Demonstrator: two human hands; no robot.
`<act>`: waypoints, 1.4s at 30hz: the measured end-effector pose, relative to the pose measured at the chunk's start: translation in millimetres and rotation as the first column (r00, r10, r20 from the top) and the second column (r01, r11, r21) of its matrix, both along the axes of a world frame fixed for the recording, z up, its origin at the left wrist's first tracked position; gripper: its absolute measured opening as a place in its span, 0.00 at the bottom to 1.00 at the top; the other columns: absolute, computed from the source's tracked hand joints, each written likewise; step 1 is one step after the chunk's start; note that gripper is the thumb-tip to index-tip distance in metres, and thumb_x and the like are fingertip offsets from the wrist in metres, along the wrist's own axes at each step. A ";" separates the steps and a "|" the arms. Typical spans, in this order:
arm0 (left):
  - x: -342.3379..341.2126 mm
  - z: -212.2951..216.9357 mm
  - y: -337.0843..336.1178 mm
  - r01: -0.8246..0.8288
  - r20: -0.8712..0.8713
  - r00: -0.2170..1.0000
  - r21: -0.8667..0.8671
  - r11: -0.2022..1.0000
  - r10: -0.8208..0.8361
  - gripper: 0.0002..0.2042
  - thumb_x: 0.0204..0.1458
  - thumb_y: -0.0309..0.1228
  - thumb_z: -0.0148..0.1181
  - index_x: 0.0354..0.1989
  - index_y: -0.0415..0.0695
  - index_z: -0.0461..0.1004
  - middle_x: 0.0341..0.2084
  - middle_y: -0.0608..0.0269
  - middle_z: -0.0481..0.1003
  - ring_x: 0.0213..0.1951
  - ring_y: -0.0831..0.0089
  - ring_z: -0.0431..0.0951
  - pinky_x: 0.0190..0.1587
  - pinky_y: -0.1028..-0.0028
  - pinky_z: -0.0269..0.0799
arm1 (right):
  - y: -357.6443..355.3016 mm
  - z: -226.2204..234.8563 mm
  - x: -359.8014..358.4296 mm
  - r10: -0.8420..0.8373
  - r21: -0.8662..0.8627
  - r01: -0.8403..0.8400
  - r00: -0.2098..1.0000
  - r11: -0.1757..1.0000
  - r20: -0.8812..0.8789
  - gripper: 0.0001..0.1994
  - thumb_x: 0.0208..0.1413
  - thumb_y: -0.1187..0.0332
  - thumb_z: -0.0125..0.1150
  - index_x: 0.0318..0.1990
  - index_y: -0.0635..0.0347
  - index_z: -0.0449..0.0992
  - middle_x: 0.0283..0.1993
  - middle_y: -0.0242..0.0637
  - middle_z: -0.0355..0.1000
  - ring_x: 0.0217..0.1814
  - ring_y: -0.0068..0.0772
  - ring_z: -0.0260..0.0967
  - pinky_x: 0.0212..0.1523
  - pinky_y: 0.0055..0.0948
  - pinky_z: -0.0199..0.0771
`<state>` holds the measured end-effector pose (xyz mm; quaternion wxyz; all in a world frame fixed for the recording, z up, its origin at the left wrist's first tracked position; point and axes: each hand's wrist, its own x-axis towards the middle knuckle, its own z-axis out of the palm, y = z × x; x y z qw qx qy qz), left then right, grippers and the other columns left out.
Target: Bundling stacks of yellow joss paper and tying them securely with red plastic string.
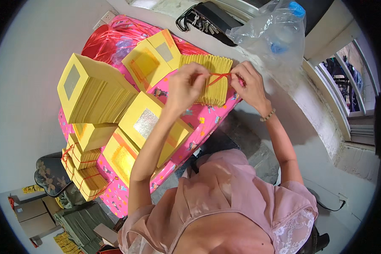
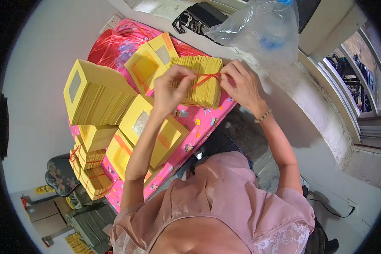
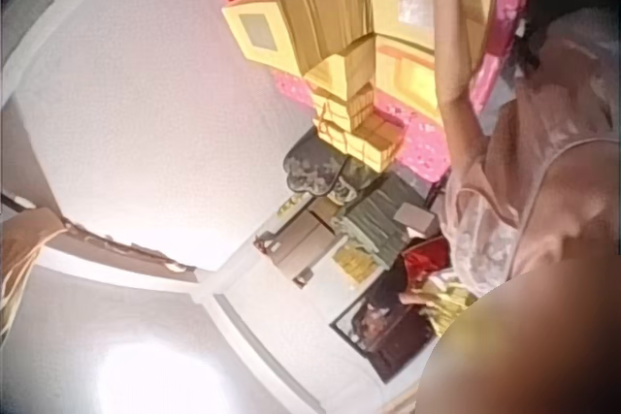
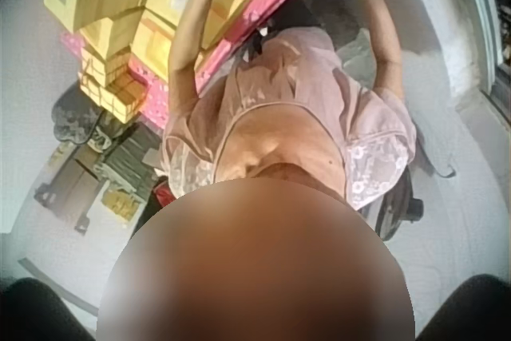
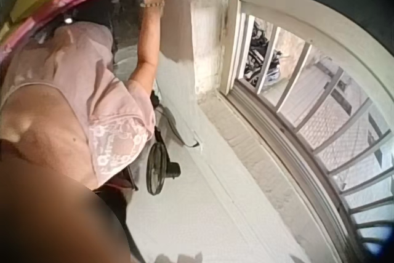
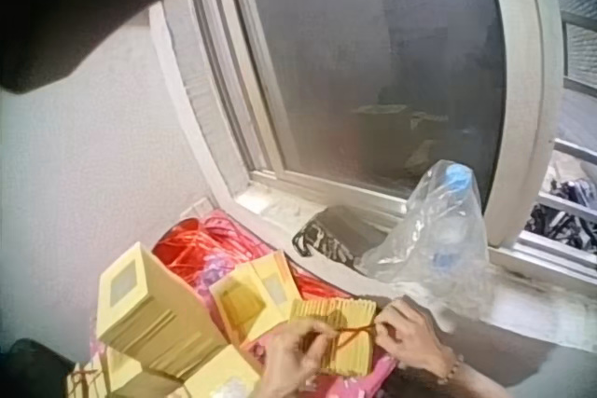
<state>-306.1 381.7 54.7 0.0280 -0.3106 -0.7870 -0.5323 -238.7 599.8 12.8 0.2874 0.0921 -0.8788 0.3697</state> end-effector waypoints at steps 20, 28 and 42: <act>-72.4 -2.7 13.5 0.055 0.265 0.964 -0.307 0.950 0.029 0.16 0.54 0.42 0.66 0.38 0.40 0.81 0.24 0.67 0.78 0.27 0.83 0.73 0.31 0.77 0.68 | -22.8 -10.4 -61.2 0.388 -0.757 -0.136 0.907 0.639 0.164 0.13 0.68 0.64 0.51 0.49 0.64 0.77 0.42 0.27 0.73 0.43 0.12 0.66 0.45 0.18 0.69; -68.1 1.8 17.0 -0.012 0.260 0.960 -0.333 0.943 0.104 0.17 0.52 0.45 0.67 0.34 0.40 0.81 0.20 0.67 0.76 0.25 0.82 0.71 0.30 0.76 0.66 | -26.1 -6.4 -59.5 0.377 -0.723 -0.125 0.905 0.680 0.199 0.11 0.68 0.67 0.50 0.47 0.64 0.76 0.40 0.25 0.71 0.42 0.12 0.64 0.44 0.18 0.67; -79.9 -14.1 9.6 0.125 0.443 0.882 0.105 0.987 -0.159 0.17 0.51 0.38 0.70 0.43 0.39 0.79 0.32 0.62 0.78 0.36 0.77 0.77 0.40 0.76 0.72 | -15.0 7.5 -70.1 0.467 -0.667 -0.185 0.841 0.722 0.272 0.12 0.62 0.64 0.61 0.47 0.63 0.76 0.44 0.27 0.74 0.48 0.15 0.68 0.50 0.20 0.68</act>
